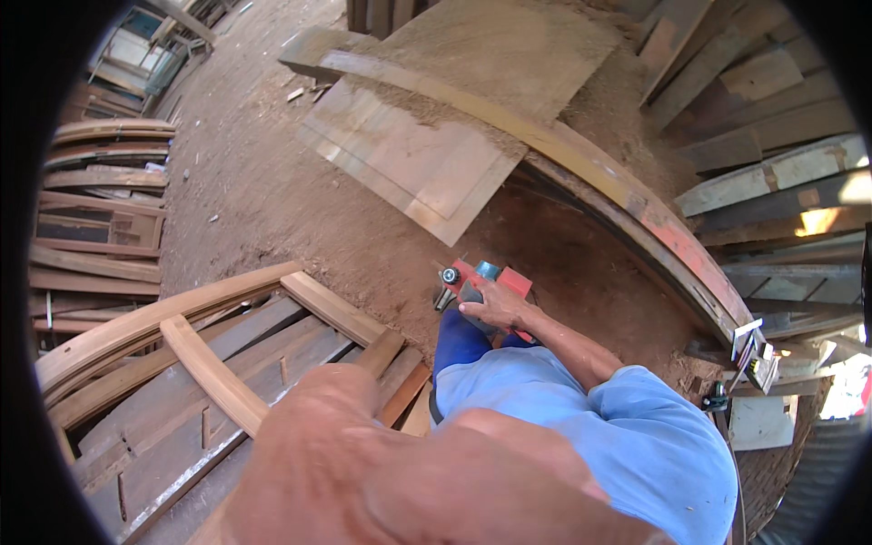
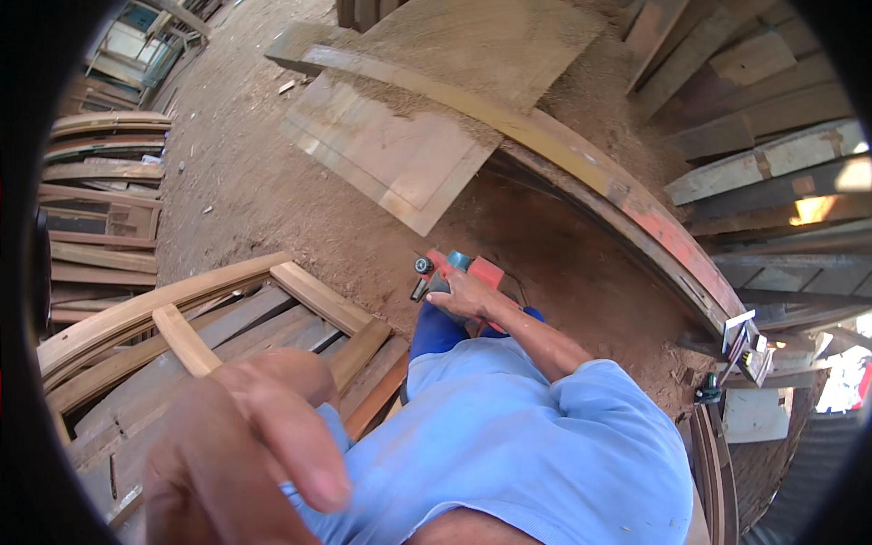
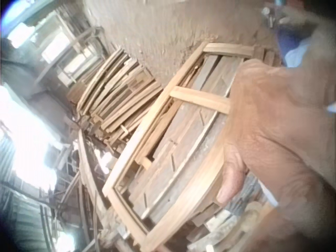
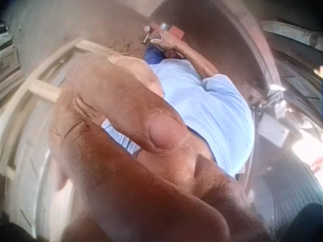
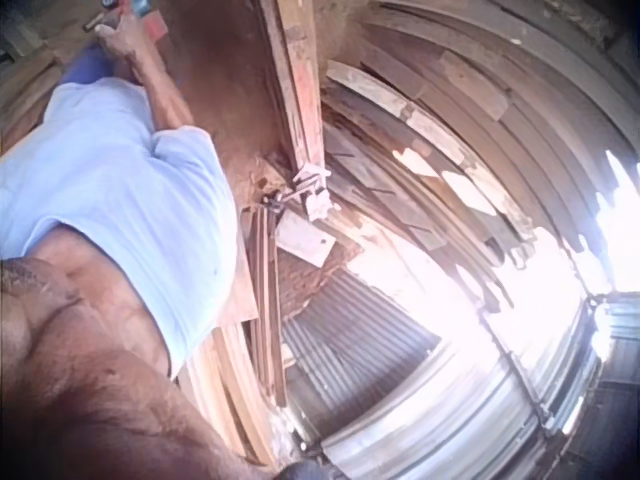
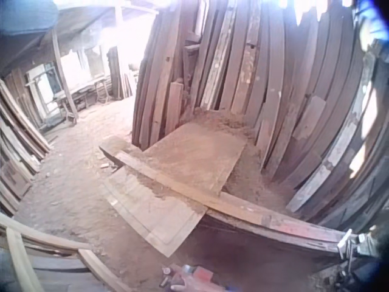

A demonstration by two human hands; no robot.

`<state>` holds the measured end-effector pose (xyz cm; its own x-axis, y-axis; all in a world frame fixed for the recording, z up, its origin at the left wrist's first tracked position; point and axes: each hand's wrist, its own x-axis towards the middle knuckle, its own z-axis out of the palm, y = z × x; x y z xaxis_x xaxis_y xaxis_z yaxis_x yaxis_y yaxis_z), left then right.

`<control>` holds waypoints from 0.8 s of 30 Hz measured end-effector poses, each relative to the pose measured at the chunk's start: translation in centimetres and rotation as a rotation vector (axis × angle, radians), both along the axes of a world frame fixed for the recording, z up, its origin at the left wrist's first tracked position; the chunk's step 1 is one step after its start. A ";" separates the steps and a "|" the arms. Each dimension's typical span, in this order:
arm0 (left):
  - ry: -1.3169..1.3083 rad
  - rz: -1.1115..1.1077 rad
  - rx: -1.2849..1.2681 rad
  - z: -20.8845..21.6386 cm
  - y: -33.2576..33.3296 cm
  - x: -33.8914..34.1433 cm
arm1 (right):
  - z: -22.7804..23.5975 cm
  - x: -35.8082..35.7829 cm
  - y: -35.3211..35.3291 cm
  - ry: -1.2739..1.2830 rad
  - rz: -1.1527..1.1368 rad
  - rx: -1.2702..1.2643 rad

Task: The person clears debris from an electric sander using a wooden stick, adjusts the tool by hand, lifts a wooden board, and wipes sawdust off the board with their hand.

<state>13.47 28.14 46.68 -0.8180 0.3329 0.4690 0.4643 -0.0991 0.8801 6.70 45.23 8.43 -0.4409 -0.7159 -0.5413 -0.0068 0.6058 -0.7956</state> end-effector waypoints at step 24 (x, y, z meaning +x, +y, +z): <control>-0.512 0.868 0.483 -28.8 -13.5 6.0 | -2.7 3.7 -1.0 -0.096 -0.150 0.154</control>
<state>19.47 14.65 17.84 -0.8185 -0.5709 -0.0642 0.1360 -0.3011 0.9438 10.37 44.28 5.76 -0.4774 -0.5524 -0.6833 0.1631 0.7085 -0.6867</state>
